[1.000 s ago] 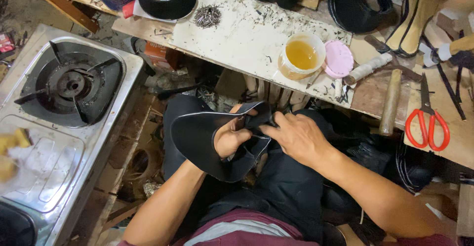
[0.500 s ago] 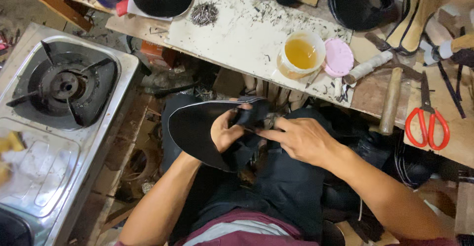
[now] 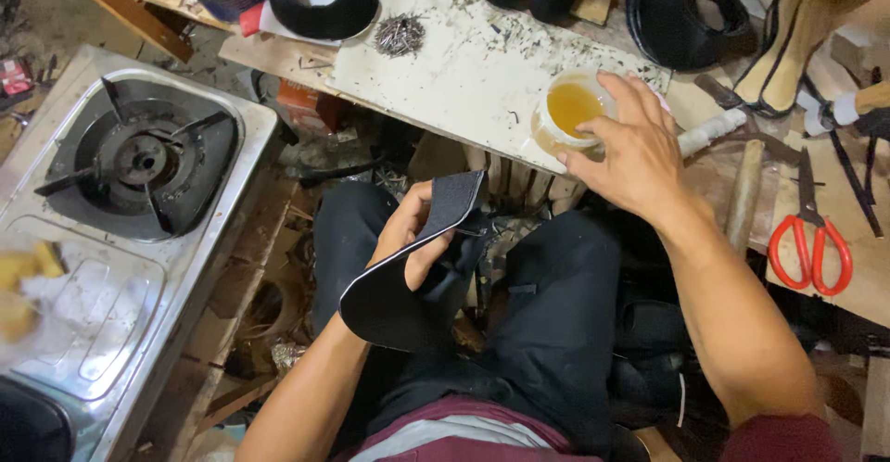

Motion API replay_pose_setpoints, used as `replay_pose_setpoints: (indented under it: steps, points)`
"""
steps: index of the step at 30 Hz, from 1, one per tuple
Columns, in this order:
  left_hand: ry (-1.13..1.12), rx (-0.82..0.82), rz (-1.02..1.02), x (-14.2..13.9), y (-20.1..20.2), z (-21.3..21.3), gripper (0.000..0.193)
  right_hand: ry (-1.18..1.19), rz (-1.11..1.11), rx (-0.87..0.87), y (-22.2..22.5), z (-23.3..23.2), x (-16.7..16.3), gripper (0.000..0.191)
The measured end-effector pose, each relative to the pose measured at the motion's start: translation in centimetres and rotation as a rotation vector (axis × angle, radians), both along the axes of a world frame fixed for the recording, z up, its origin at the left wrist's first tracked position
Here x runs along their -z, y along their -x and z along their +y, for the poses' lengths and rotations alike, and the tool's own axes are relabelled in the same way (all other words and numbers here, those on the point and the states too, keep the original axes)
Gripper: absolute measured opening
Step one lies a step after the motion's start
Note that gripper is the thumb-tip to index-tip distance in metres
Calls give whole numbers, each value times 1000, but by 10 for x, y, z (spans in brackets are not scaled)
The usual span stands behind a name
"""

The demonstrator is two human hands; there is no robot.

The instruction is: The person applies adhesive to the edge of a black shoe upper, presses the edges together, and uses red-handled scissors to trim excess material. The person repeatedly rubs and presses the glued seam to secure it.

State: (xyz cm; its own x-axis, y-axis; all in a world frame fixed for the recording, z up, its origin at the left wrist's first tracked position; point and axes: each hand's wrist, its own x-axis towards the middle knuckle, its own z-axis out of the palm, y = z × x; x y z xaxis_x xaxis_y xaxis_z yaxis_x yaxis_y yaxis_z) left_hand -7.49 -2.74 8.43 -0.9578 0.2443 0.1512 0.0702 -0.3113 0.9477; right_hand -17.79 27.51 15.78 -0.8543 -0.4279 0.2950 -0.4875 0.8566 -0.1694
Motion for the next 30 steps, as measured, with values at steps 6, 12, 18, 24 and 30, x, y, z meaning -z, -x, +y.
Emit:
replay_pose_setpoints:
  steps: [6,12,18,24,30]
  points:
    - [29,-31,94,4,5,-2,44,47,59,9,-6,-4,7,27]
    - [16,-9,124,8,12,6,44,78,160,-3,-30,-15,13,51]
    - [20,20,102,13,14,28,46,45,158,39,-5,-6,10,62]
    - [2,-17,109,12,15,27,48,35,98,12,5,4,2,54]
    - [13,-144,12,25,27,21,44,310,0,-15,-39,-14,-10,20]
